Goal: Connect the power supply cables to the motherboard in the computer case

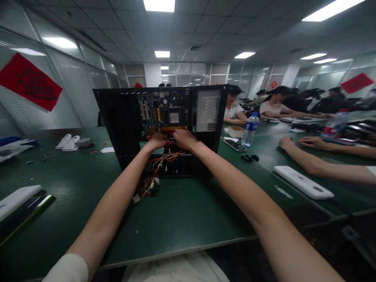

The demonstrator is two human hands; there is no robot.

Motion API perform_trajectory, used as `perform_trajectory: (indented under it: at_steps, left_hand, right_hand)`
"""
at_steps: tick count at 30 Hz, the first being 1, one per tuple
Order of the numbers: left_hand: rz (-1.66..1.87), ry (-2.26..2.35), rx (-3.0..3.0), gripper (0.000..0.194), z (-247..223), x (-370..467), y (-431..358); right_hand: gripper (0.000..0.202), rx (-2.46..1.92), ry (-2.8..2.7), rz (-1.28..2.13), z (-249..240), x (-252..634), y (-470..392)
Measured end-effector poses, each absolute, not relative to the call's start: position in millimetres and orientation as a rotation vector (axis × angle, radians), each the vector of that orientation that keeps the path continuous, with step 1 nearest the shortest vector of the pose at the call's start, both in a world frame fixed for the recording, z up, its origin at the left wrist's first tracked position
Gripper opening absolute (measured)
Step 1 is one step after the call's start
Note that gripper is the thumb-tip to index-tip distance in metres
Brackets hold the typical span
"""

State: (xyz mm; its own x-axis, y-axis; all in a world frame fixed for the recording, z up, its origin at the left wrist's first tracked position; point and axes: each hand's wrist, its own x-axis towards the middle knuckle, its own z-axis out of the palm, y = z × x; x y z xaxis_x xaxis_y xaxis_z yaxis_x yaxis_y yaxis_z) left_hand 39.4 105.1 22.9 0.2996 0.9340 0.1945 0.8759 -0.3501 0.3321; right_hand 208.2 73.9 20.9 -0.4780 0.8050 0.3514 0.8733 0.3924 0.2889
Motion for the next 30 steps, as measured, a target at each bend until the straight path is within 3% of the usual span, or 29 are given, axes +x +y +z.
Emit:
perform_trajectory:
  at_steps: [21,30]
  left_hand:
    - [0.456,1.679,2.451,0.021,42.5,37.6,106.9]
    - [0.482,1.735,2.530,0.029,44.6,43.2,103.3]
  right_hand:
    - [0.036,-1.637,-2.493,-0.746,16.4,204.6,81.0]
    - [0.033,-1.712,-2.451,-0.698,15.8,203.4,83.9]
